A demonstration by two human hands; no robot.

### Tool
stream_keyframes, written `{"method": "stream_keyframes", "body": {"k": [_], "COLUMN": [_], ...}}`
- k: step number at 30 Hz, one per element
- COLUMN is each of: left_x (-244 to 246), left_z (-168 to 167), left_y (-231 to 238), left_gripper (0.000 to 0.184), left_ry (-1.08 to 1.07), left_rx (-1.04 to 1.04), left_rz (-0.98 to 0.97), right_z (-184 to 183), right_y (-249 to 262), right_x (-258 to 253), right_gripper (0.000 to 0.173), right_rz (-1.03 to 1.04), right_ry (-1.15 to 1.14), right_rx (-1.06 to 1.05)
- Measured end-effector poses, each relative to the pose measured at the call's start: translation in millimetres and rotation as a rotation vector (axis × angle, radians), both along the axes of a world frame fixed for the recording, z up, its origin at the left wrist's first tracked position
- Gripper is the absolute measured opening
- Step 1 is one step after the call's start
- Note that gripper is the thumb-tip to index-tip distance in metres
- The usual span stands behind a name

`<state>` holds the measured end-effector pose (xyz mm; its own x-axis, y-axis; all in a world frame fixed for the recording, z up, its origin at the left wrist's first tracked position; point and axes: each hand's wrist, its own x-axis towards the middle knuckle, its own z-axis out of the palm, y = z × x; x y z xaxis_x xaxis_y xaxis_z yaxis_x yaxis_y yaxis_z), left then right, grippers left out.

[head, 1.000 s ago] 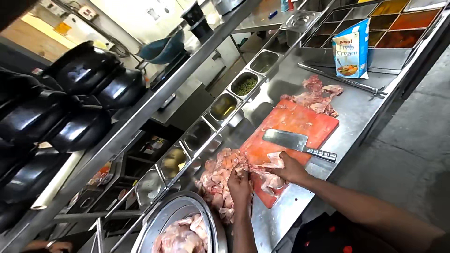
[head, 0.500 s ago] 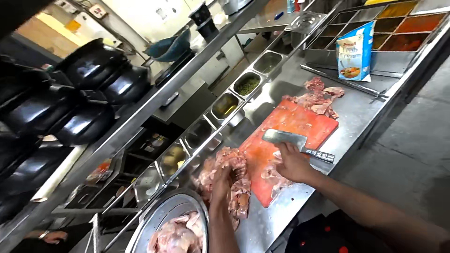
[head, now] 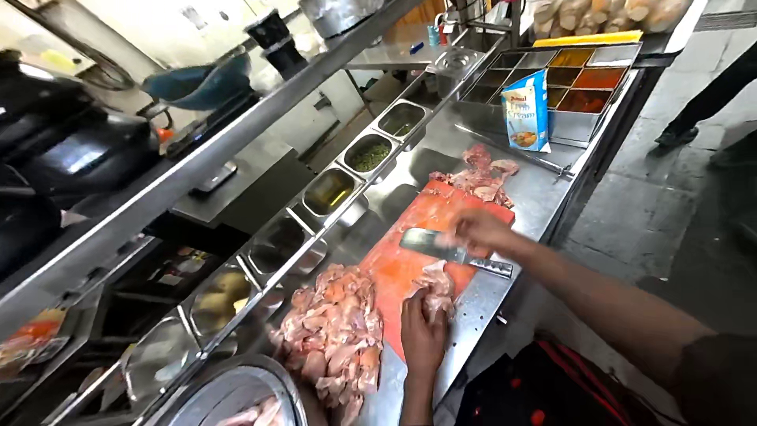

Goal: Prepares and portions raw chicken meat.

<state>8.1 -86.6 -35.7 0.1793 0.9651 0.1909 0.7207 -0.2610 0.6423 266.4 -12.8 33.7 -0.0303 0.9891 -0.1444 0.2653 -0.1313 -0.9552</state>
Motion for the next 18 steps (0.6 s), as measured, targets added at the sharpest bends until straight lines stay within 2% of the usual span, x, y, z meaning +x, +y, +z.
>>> {"method": "stream_keyframes", "body": {"k": [2, 3, 5, 7, 9, 11, 14, 18], "left_x": [-0.5, -2.1, -5.7, -8.5, -9.8, -7.1, -0.4, -3.2], "left_z": [-12.5, -17.0, -21.4, -24.3, -29.1, -32.8, -39.1, -43.9], "left_y": [-8.3, -10.7, -14.3, -18.2, -24.1, -31.4, -41.2, -37.8], "left_gripper": [0.049, 0.049, 0.048, 0.044, 0.041, 0.046, 0.059, 0.047], "left_ry": [0.097, 0.091, 0.048, -0.022, -0.086, -0.078, 0.025, 0.098], "left_rx": [0.088, 0.110, 0.159, 0.203, 0.244, 0.268, 0.259, 0.291], "left_rz": [0.086, 0.113, 0.131, 0.140, 0.166, 0.217, 0.267, 0.215], "right_z": [3.8, 2.4, -13.2, -40.7, -65.6, -79.3, -81.2, -61.9], "right_y": [11.9, 13.6, 5.8, -11.4, -29.2, -42.0, -46.4, -44.7], "right_x": [23.8, 32.2, 37.0, 28.0, 9.7, -9.5, -22.6, -26.8], "right_gripper": [0.032, 0.041, 0.046, 0.043, 0.046, 0.050, 0.060, 0.051], "right_rz": [-0.294, -0.394, -0.440, -0.263, -0.021, 0.107, 0.168, 0.213], "right_ry": [0.037, -0.029, -0.215, -0.405, -0.600, -0.753, -0.883, -0.904], "right_rx": [0.100, 0.156, 0.260, 0.234, 0.088, -0.018, -0.080, -0.140]}}
